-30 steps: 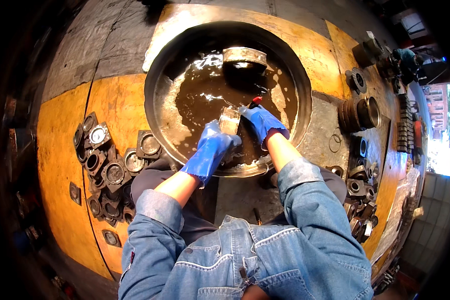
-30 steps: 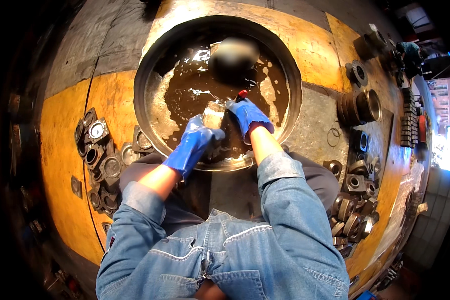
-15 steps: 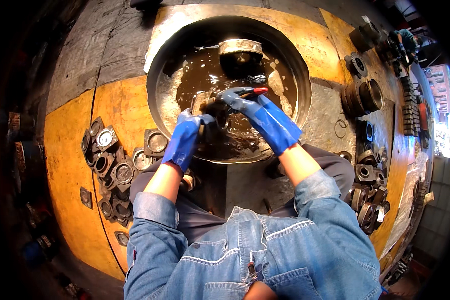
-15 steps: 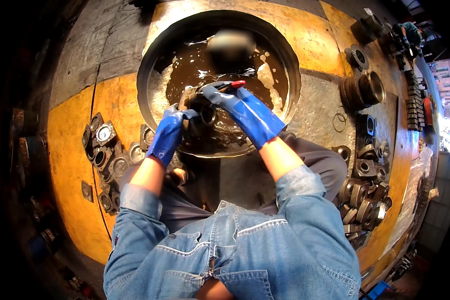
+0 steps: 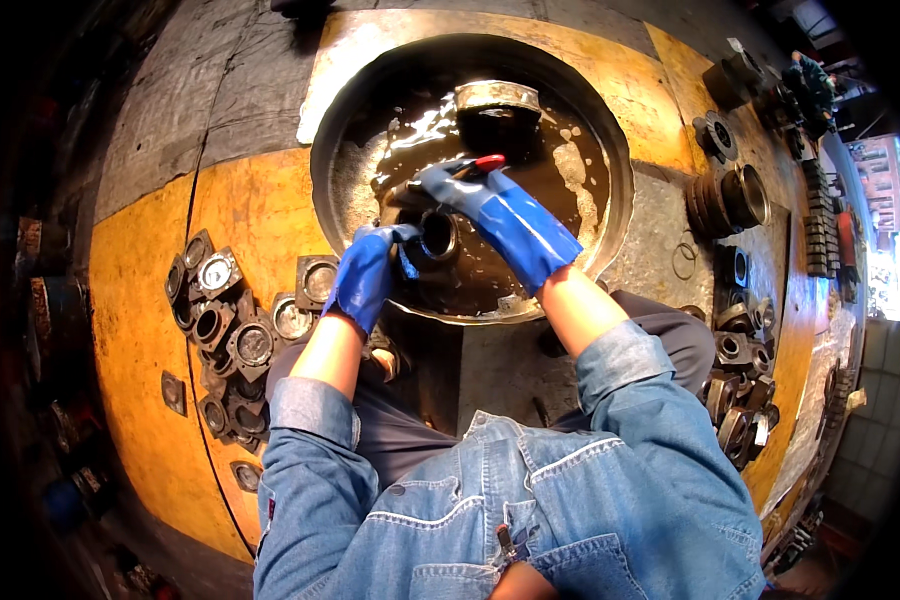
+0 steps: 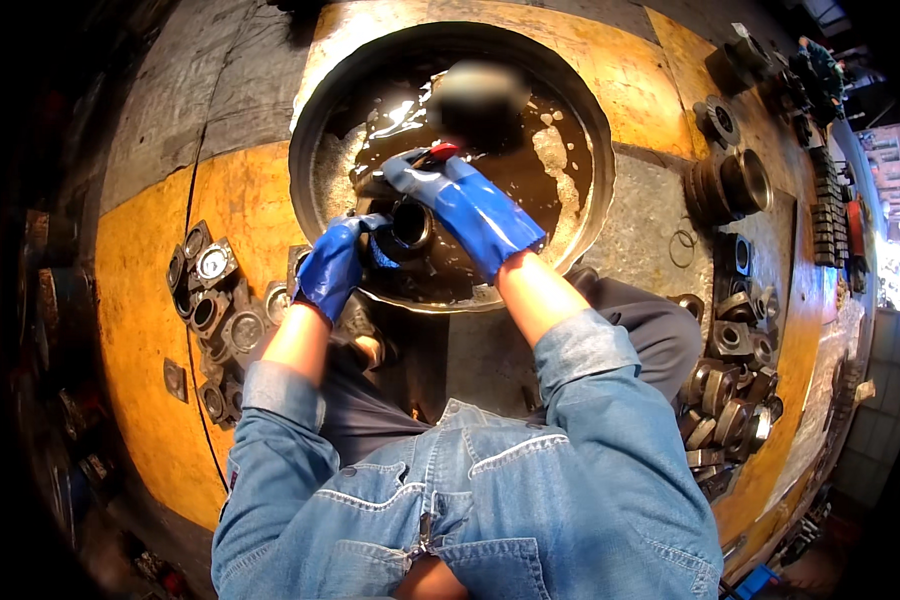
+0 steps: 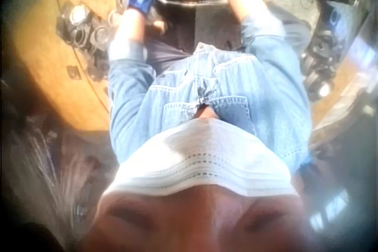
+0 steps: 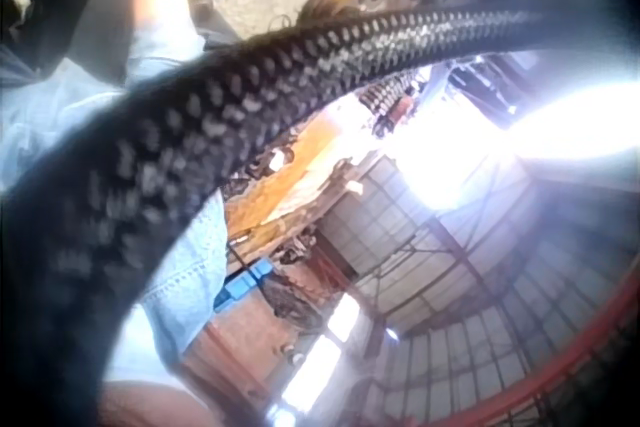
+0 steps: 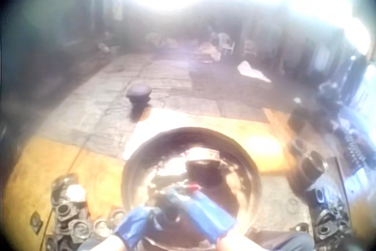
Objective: The person cleans a metal part in a bucket of liquid using a brush while sitting on the floor.
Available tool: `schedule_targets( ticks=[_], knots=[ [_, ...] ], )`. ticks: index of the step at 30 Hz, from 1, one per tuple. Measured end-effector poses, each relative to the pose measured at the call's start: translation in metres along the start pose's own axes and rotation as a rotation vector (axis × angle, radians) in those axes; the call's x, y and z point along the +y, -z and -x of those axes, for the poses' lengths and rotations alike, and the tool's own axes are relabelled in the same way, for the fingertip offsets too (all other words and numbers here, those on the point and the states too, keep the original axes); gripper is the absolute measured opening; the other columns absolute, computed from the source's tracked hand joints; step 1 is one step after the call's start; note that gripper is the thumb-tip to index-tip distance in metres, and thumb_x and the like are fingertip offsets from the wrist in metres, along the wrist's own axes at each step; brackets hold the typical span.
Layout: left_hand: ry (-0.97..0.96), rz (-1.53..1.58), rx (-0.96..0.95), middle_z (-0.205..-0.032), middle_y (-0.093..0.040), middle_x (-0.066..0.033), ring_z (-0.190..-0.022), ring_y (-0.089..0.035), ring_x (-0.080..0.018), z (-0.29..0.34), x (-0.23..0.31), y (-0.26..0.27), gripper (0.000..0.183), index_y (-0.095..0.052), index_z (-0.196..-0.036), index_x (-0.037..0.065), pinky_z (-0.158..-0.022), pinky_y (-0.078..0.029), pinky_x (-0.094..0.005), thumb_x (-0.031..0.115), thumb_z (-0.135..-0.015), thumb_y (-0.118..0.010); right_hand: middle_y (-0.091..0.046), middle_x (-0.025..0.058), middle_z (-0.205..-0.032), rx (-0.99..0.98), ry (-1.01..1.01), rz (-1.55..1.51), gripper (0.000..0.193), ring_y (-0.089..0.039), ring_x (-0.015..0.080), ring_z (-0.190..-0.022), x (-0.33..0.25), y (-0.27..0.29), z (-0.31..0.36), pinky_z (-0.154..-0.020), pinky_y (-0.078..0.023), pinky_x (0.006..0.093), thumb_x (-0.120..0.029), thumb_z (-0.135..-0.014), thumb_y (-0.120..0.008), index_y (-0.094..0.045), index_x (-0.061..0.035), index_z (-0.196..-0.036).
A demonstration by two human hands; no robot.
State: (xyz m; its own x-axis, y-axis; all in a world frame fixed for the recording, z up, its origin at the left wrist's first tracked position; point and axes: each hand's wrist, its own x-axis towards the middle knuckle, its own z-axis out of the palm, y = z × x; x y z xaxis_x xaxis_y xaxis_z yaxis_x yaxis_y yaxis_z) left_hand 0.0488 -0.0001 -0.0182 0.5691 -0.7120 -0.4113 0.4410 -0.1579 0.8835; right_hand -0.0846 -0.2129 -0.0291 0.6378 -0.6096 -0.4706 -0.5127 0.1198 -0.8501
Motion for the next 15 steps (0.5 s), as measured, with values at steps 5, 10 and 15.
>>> schedule_targets(
  ticks=[5,10,15],
  knots=[
    [-0.020,-0.015,-0.006,-0.103,-0.077,-0.0146,-0.099,-0.071,-0.0232,0.000,-0.002,-0.004,0.040,-0.080,-0.114,-0.004,-0.094,-0.055,-0.0311,0.023,-0.098,-0.055,-0.074,0.0087,-0.118,0.036,-0.029,0.124,0.063,-0.066,0.0162,-0.098,0.024,0.008,-0.008,-0.091,-0.050,0.0322,-0.054,-0.098,-0.069,-0.067,-0.0011,-0.131],
    [-0.093,-0.333,-0.065,-0.139,-0.070,-0.0171,-0.129,-0.064,-0.0251,-0.015,-0.027,0.019,0.046,-0.075,-0.129,0.000,-0.117,-0.043,-0.0351,0.019,-0.107,-0.040,-0.074,0.0084,-0.117,0.092,-0.012,0.205,0.062,-0.065,0.0159,-0.098,0.034,0.021,-0.004,-0.091,-0.050,0.0320,-0.054,-0.098,-0.069,-0.067,-0.0015,-0.131],
    [-0.009,-0.491,0.063,-0.150,-0.063,-0.0184,-0.140,-0.058,-0.0301,-0.005,-0.002,0.006,0.041,-0.064,-0.146,0.008,-0.122,-0.041,-0.0378,0.015,-0.110,-0.046,-0.074,0.0057,-0.119,0.066,0.067,0.050,0.055,-0.065,0.0170,-0.111,-0.021,0.000,0.030,-0.103,-0.048,0.0332,-0.051,-0.099,-0.071,-0.070,-0.0063,-0.131]
  ],
)
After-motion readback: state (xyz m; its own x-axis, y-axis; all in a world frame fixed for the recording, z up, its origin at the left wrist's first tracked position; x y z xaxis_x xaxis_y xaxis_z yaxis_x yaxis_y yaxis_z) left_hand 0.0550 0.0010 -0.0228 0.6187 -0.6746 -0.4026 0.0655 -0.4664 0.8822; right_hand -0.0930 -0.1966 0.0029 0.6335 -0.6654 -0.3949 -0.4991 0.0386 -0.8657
